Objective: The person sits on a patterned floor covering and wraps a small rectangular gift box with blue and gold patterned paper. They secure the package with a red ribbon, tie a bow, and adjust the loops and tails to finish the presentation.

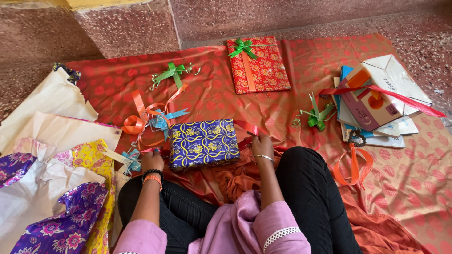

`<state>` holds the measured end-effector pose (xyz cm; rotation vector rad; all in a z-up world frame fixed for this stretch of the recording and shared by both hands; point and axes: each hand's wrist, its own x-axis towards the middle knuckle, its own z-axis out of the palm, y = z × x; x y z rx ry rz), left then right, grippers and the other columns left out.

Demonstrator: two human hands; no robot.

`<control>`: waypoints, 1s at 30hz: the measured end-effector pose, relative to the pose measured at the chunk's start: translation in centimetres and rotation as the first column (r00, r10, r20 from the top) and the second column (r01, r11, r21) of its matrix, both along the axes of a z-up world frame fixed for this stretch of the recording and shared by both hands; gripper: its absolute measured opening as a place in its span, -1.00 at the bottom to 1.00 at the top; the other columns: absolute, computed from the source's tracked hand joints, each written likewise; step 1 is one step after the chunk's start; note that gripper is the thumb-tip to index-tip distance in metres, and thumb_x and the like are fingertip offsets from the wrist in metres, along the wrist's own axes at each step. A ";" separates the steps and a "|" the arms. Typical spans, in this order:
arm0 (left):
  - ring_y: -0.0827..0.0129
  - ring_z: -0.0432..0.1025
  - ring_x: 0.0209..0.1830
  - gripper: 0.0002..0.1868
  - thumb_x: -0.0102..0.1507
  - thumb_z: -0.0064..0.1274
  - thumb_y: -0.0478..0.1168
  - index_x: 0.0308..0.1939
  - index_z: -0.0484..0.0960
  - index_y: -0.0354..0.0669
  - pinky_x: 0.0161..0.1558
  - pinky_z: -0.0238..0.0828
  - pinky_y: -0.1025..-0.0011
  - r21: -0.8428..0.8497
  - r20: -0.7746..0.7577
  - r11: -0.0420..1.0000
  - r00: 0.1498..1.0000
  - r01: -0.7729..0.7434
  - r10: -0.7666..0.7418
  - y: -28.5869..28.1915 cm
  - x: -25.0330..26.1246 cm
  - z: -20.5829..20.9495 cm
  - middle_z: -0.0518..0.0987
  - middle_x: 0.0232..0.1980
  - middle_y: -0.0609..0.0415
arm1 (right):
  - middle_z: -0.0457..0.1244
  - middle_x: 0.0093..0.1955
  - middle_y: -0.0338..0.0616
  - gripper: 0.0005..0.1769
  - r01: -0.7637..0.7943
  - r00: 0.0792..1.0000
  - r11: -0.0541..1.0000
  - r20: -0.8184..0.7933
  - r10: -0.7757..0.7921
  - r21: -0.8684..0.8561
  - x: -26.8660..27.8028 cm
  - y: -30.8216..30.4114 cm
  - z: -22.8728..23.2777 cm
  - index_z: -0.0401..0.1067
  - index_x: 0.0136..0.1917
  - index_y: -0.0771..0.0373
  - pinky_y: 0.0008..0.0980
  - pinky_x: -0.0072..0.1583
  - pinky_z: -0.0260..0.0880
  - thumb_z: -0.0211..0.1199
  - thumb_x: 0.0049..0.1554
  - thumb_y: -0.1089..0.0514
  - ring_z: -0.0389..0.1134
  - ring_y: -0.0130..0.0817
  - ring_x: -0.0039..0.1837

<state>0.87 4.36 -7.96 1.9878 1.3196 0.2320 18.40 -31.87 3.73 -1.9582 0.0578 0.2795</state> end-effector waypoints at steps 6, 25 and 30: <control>-0.16 0.53 -0.18 -0.66 0.36 -0.14 -0.10 0.01 0.74 -0.05 -0.10 0.41 0.04 -0.007 0.163 1.000 0.986 -0.030 0.031 -0.1 -0.5 0.8 0.64 -0.17 -0.30 | 0.49 -0.09 -0.13 -0.64 -0.060 0.995 0.998 0.081 0.057 0.036 -0.3 0.4 1.1 0.59 0.15 0.22 -0.43 -0.10 0.42 0.02 0.28 0.12 0.47 -0.47 -0.14; 0.38 0.38 -0.55 -0.76 0.34 0.13 -0.07 -0.09 0.74 -0.12 -0.39 0.28 0.34 0.130 0.438 0.975 0.872 0.182 -0.221 -4.0 -1.3 6.8 0.50 -0.50 0.06 | 0.22 0.19 0.00 -0.64 -0.397 0.713 0.861 0.484 0.507 -0.317 -7.3 8.1 3.4 0.49 0.20 0.12 -0.02 0.07 0.41 0.15 0.12 0.24 0.39 0.09 0.07; 0.42 0.46 -0.52 -0.74 0.30 0.16 -0.03 -0.16 0.75 -0.14 -0.38 0.33 0.34 0.079 0.424 0.982 0.886 0.172 -0.189 -4.4 -1.2 7.6 0.58 -0.50 0.08 | 0.22 0.14 -0.02 -0.67 -0.470 0.564 0.782 0.542 0.623 -0.409 -8.2 9.7 3.9 0.45 0.19 0.12 -0.05 0.01 0.43 0.18 0.14 0.18 0.39 0.07 0.04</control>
